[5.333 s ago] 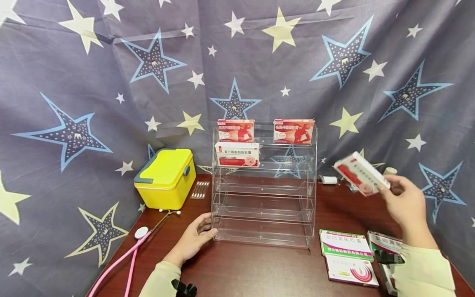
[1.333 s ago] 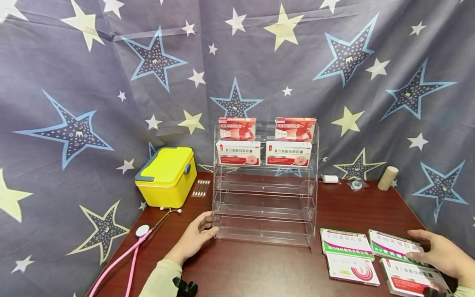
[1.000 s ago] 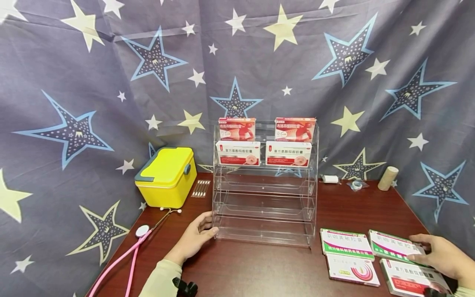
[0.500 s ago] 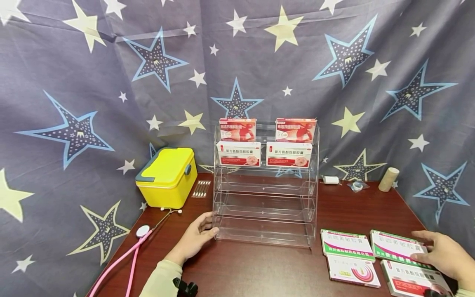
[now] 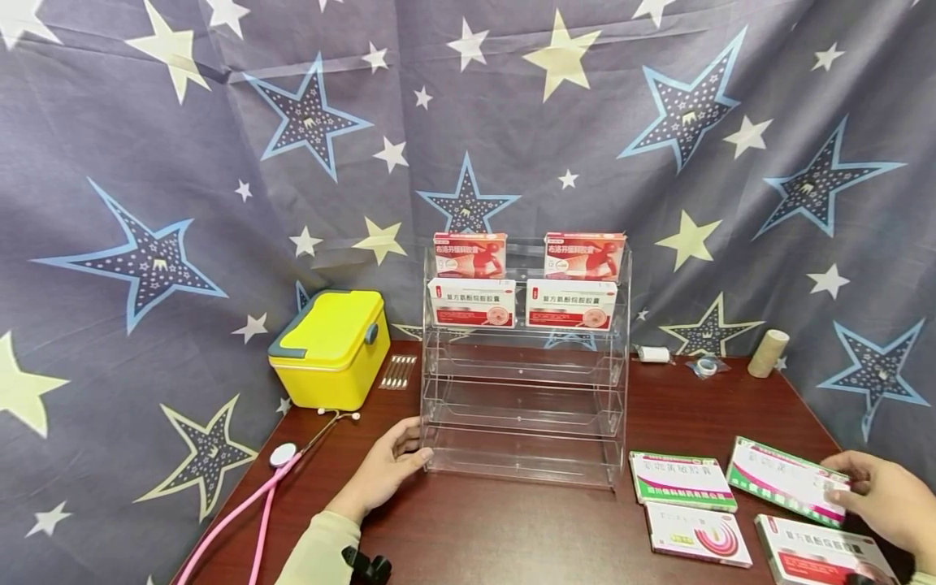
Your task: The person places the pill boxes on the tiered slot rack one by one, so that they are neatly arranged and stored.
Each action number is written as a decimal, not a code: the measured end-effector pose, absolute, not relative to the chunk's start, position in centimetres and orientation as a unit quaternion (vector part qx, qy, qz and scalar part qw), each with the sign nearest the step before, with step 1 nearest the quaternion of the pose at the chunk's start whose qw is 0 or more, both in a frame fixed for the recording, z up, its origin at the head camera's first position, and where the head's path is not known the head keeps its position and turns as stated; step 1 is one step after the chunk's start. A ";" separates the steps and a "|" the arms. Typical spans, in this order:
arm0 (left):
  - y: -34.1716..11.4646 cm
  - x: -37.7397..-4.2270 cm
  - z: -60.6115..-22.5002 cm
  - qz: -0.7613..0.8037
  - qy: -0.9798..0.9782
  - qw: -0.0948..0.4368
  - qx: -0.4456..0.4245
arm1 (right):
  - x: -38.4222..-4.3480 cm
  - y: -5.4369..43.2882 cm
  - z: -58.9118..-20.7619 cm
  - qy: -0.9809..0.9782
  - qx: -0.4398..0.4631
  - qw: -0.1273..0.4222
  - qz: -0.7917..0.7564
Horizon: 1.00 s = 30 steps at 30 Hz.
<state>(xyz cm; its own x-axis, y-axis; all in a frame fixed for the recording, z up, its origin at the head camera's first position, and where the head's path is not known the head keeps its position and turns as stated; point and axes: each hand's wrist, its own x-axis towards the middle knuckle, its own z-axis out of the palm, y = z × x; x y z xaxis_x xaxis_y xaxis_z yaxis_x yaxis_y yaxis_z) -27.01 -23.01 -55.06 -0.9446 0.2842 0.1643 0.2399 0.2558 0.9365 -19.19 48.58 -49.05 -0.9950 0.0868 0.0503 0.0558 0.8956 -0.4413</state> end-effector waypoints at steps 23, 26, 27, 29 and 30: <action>-22.9 -27.2 -54.9 0.588 0.791 0.014 0.171 | -22.1 33.1 -34.5 -0.854 0.159 0.342 0.358; -23.0 -27.2 -55.0 0.587 0.792 0.016 0.170 | -23.3 29.4 -33.5 -0.849 0.197 0.345 0.349; -23.0 -27.2 -55.0 0.586 0.793 0.016 0.167 | -23.8 28.2 -33.4 -0.849 0.206 0.342 0.345; -23.0 -27.1 -55.0 0.588 0.792 0.015 0.166 | -24.7 25.9 -33.4 -0.852 0.220 0.333 0.339; -22.9 -27.1 -55.0 0.587 0.792 0.015 0.165 | -25.1 24.9 -33.5 -0.854 0.223 0.325 0.339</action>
<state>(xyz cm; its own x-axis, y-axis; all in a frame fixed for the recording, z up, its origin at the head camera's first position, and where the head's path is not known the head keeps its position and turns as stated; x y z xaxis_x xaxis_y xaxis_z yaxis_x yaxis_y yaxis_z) -27.07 -22.95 -55.01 -0.9449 0.2793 0.1705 0.2442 0.2552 0.9355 -25.08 24.88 -33.51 -0.6884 -0.1609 0.7072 -0.6022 0.6704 -0.4336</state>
